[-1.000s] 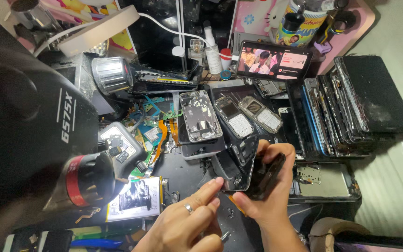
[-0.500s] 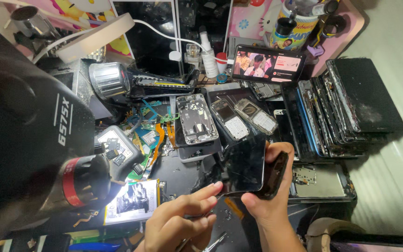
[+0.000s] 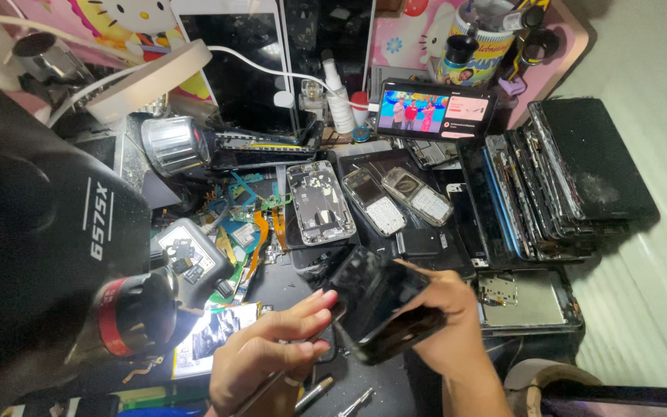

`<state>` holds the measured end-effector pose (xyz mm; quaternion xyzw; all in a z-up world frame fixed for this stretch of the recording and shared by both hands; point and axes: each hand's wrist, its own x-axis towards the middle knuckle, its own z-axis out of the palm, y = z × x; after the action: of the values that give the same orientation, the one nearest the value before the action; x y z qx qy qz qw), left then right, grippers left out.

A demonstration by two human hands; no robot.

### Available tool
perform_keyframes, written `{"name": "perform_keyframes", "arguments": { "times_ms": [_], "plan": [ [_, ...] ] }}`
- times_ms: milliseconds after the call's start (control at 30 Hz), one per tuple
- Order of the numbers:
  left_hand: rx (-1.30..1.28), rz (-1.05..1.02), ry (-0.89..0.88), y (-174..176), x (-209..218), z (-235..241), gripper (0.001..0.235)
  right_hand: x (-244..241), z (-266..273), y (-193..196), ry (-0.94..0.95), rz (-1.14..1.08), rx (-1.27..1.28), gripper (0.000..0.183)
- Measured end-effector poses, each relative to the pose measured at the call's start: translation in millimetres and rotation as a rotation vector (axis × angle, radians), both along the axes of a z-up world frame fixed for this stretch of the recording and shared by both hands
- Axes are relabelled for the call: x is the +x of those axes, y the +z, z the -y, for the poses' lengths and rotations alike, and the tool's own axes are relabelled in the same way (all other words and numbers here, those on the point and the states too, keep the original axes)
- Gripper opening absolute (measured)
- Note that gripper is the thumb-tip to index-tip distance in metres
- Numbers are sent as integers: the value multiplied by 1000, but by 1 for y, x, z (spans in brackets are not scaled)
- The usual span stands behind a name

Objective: The person uses a metal prying tool to carefully separate the screen assembly from the frame of a black smartphone. They work along the edges to release the adhesive and then lift the display to expose the internal components.

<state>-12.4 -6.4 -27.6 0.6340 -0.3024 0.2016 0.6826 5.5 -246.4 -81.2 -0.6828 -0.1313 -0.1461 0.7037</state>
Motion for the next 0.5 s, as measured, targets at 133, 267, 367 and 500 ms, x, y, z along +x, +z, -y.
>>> {"name": "perform_keyframes", "arguments": {
  "times_ms": [133,267,367,500],
  "plan": [
    [-40,-74,68,-5,3,4,19,-8,-14,19,-95,207,-194,19],
    [-47,-97,76,-6,5,4,17,-7,-21,46,-222,386,-437,24],
    [-59,-157,84,-7,4,2,18,-4,-17,60,-74,366,-371,26],
    [31,-204,32,-10,10,-5,17,-3,-15,68,-91,439,-531,29]
  ]
}}
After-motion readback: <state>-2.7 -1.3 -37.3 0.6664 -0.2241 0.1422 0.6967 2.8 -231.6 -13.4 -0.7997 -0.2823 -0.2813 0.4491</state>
